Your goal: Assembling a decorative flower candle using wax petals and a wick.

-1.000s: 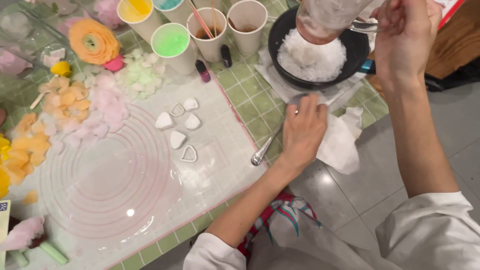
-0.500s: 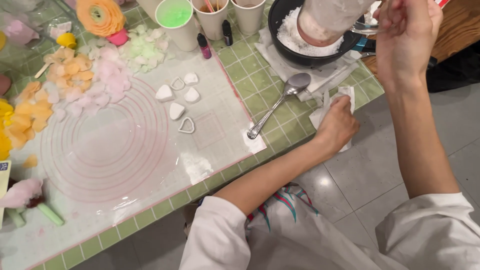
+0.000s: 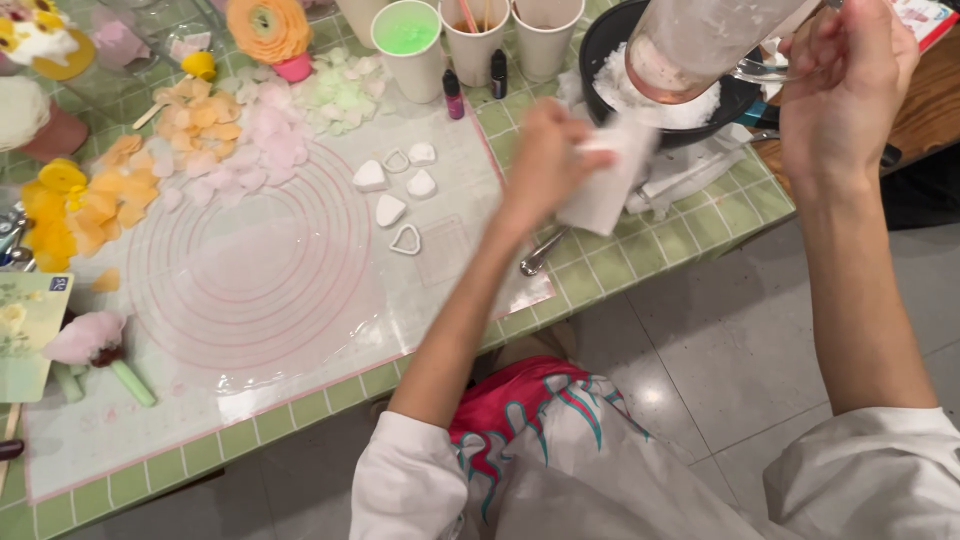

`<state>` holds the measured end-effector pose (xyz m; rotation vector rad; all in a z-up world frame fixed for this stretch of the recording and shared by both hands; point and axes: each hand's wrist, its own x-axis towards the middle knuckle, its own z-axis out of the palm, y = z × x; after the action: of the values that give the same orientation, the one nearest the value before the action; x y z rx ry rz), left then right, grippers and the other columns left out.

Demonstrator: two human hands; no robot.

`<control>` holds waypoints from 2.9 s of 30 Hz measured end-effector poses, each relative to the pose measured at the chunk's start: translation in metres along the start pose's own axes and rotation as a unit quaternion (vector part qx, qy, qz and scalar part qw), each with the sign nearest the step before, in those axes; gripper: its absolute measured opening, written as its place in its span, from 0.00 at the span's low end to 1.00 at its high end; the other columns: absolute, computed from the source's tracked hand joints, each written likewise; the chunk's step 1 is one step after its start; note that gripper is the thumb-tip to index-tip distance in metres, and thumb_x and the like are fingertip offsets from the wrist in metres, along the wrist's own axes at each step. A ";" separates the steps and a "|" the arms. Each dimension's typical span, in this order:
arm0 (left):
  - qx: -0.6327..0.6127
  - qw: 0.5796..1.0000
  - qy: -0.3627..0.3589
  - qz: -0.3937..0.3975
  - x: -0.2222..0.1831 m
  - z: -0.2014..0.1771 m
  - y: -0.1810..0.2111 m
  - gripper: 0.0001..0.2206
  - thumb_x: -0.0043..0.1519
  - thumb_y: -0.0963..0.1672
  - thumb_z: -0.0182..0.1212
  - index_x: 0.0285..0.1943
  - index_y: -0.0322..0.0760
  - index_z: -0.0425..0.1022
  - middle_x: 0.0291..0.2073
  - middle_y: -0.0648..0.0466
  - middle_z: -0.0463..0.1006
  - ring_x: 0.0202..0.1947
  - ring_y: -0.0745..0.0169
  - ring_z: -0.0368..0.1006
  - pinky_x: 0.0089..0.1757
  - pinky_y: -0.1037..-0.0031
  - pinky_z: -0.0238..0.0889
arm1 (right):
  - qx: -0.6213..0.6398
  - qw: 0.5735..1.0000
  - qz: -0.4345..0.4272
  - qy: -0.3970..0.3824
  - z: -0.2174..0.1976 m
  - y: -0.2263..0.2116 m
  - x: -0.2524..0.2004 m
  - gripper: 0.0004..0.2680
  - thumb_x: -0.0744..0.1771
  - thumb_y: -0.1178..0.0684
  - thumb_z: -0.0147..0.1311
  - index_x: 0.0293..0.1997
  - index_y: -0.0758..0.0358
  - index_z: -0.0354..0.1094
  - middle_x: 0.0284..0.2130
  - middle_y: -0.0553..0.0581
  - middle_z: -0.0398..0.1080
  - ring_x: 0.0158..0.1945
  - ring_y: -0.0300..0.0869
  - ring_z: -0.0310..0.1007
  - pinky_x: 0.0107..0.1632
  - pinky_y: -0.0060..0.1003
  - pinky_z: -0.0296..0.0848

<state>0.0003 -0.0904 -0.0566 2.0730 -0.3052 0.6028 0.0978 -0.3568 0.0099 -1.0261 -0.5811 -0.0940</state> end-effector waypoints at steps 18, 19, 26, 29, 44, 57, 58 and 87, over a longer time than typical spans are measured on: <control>0.190 0.943 0.141 -0.233 0.009 -0.014 -0.149 0.15 0.52 0.47 0.74 0.28 0.28 0.78 0.31 0.36 0.79 0.36 0.36 0.76 0.38 0.54 0.66 | 0.017 0.999 0.019 -0.021 0.046 0.018 0.000 0.12 0.77 0.51 0.54 0.37 0.60 0.62 0.26 0.50 0.61 0.31 0.36 0.59 0.46 0.33 0.66; 0.191 0.944 0.169 -0.208 0.010 -0.013 -0.146 0.12 0.52 0.45 0.72 0.34 0.29 0.78 0.36 0.37 0.79 0.39 0.36 0.76 0.40 0.54 0.66 | 0.017 0.999 0.019 -0.020 0.046 0.018 0.000 0.12 0.77 0.51 0.54 0.37 0.60 0.62 0.27 0.50 0.62 0.32 0.36 0.60 0.47 0.34 0.66; 0.398 0.903 0.148 -0.065 0.002 -0.023 -0.095 0.16 0.49 0.35 0.62 0.47 0.30 0.76 0.48 0.42 0.71 0.50 0.42 0.68 0.49 0.56 0.63 | 0.011 0.999 0.025 -0.018 0.047 0.016 0.001 0.12 0.77 0.51 0.54 0.36 0.61 0.63 0.28 0.49 0.62 0.33 0.35 0.60 0.48 0.34 0.66; 0.379 0.919 0.107 -0.034 -0.003 -0.019 -0.100 0.13 0.49 0.35 0.62 0.43 0.30 0.77 0.49 0.43 0.70 0.52 0.43 0.66 0.49 0.56 0.62 | 0.007 0.999 0.029 -0.017 0.046 0.018 0.002 0.12 0.77 0.51 0.54 0.36 0.61 0.63 0.28 0.49 0.62 0.33 0.35 0.60 0.48 0.34 0.66; 0.194 0.979 0.063 -0.026 0.022 0.016 -0.112 0.11 0.54 0.39 0.64 0.46 0.33 0.81 0.44 0.46 0.75 0.50 0.46 0.70 0.51 0.59 0.63 | 0.013 0.999 0.033 -0.012 0.035 0.020 0.003 0.12 0.77 0.51 0.54 0.36 0.62 0.64 0.27 0.50 0.63 0.32 0.36 0.60 0.47 0.34 0.66; 0.351 0.936 0.019 -0.013 0.030 0.028 -0.110 0.16 0.57 0.46 0.66 0.54 0.50 0.82 0.51 0.48 0.71 0.56 0.50 0.64 0.50 0.56 0.57 | 0.006 1.000 0.029 -0.010 0.031 0.018 0.003 0.12 0.77 0.51 0.54 0.37 0.62 0.65 0.28 0.50 0.63 0.33 0.36 0.61 0.48 0.34 0.67; 0.336 0.942 0.016 -0.007 0.029 0.029 -0.113 0.15 0.58 0.45 0.65 0.55 0.49 0.82 0.49 0.48 0.71 0.55 0.51 0.64 0.50 0.56 0.57 | 0.007 0.999 0.030 -0.012 0.032 0.018 0.003 0.12 0.77 0.51 0.54 0.37 0.62 0.65 0.28 0.50 0.63 0.33 0.36 0.60 0.48 0.34 0.67; 0.459 0.887 -0.014 -0.056 -0.039 -0.064 -0.097 0.06 0.46 0.37 0.65 0.31 0.35 0.80 0.44 0.48 0.75 0.51 0.50 0.68 0.48 0.59 0.55 | 0.032 0.997 0.055 -0.043 0.079 0.045 -0.013 0.12 0.76 0.50 0.54 0.35 0.61 0.63 0.25 0.51 0.62 0.31 0.36 0.58 0.47 0.33 0.66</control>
<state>-0.0098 0.0149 -0.1181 2.9815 0.1336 0.7271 0.0689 -0.2698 -0.0015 -1.0005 -0.6015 0.0659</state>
